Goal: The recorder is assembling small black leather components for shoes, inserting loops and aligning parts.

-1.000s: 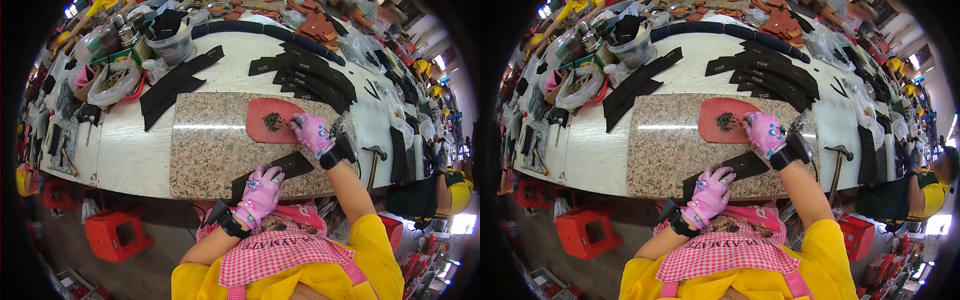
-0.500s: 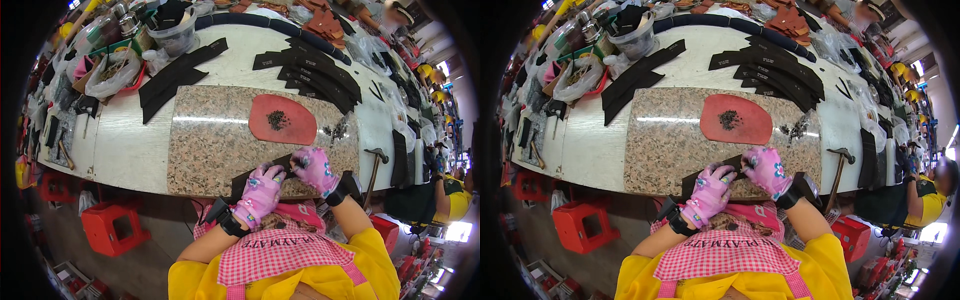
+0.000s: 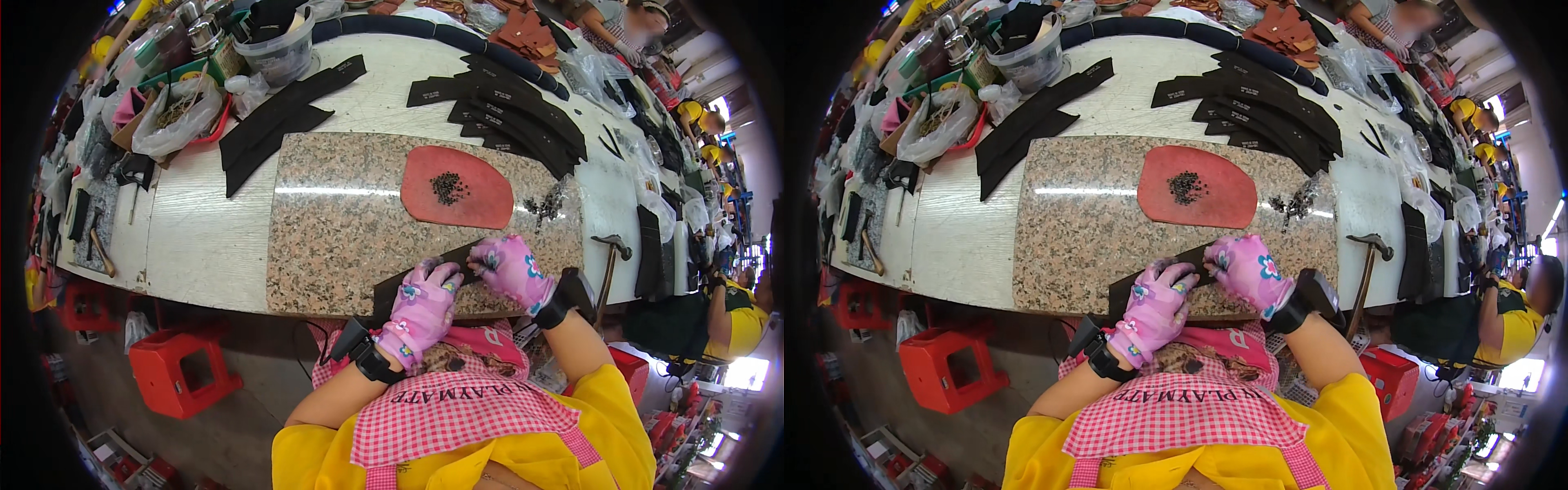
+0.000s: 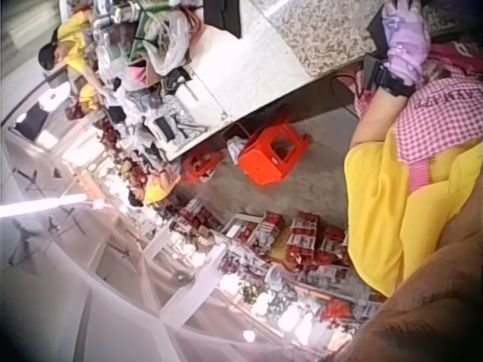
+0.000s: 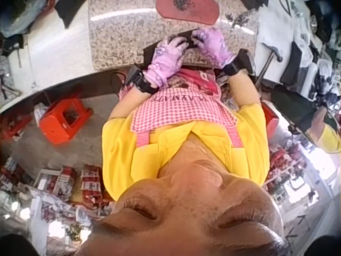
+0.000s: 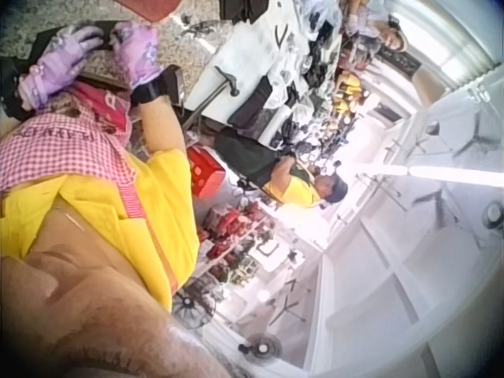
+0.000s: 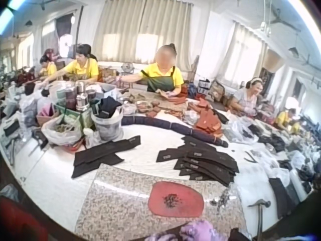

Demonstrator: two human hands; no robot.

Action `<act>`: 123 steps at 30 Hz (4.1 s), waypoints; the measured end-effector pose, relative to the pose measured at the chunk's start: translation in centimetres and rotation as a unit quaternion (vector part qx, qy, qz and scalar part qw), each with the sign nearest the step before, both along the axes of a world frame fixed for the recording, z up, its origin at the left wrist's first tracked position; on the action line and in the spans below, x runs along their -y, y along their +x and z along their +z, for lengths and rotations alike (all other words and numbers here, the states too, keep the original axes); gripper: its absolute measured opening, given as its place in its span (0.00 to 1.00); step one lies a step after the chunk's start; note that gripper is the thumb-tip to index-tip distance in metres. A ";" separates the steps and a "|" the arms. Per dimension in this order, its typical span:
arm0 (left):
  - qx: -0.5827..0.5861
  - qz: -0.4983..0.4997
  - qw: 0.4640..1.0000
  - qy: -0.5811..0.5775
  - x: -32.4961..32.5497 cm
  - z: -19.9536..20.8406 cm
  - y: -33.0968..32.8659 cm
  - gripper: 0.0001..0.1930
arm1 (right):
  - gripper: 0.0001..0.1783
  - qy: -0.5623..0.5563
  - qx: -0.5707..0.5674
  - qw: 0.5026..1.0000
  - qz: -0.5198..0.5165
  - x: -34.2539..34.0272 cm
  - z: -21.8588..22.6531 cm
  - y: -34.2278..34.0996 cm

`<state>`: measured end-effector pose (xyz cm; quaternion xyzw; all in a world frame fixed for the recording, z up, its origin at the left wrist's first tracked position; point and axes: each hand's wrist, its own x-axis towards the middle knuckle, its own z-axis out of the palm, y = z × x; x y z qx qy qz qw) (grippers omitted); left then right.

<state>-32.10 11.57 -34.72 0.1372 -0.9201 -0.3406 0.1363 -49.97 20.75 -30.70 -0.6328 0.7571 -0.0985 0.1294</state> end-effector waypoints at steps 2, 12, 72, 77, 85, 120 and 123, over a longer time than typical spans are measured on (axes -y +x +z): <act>-0.007 -0.001 1.000 -0.003 0.0 0.0 0.0 0.23 | 0.09 -0.013 0.106 0.994 -0.023 0.4 -0.6 -1.0; -0.022 -0.004 1.000 -0.003 0.2 -0.3 0.1 0.23 | 0.06 0.238 0.254 0.936 -0.054 5.6 0.7 -3.1; 0.003 0.012 1.000 0.008 -0.5 0.5 0.5 0.20 | 0.18 -0.233 0.110 0.939 -0.229 -12.1 -2.4 3.9; -0.002 0.010 1.000 0.013 -0.5 0.5 0.4 0.20 | 0.17 -0.332 0.153 0.905 -0.217 -12.1 -2.9 3.9; -0.029 0.013 0.999 0.026 -0.3 -0.3 0.8 0.17 | 0.15 -0.128 0.042 0.964 -0.228 -12.4 -1.3 3.2; 0.001 0.010 1.000 0.030 0.3 0.9 -0.1 0.16 | 0.21 -0.117 -0.156 0.804 -0.562 -22.2 -2.4 -9.3; -0.001 -0.020 0.999 0.041 0.3 3.3 0.1 0.16 | 0.15 -0.295 0.032 0.833 -0.466 -17.7 -0.8 -8.3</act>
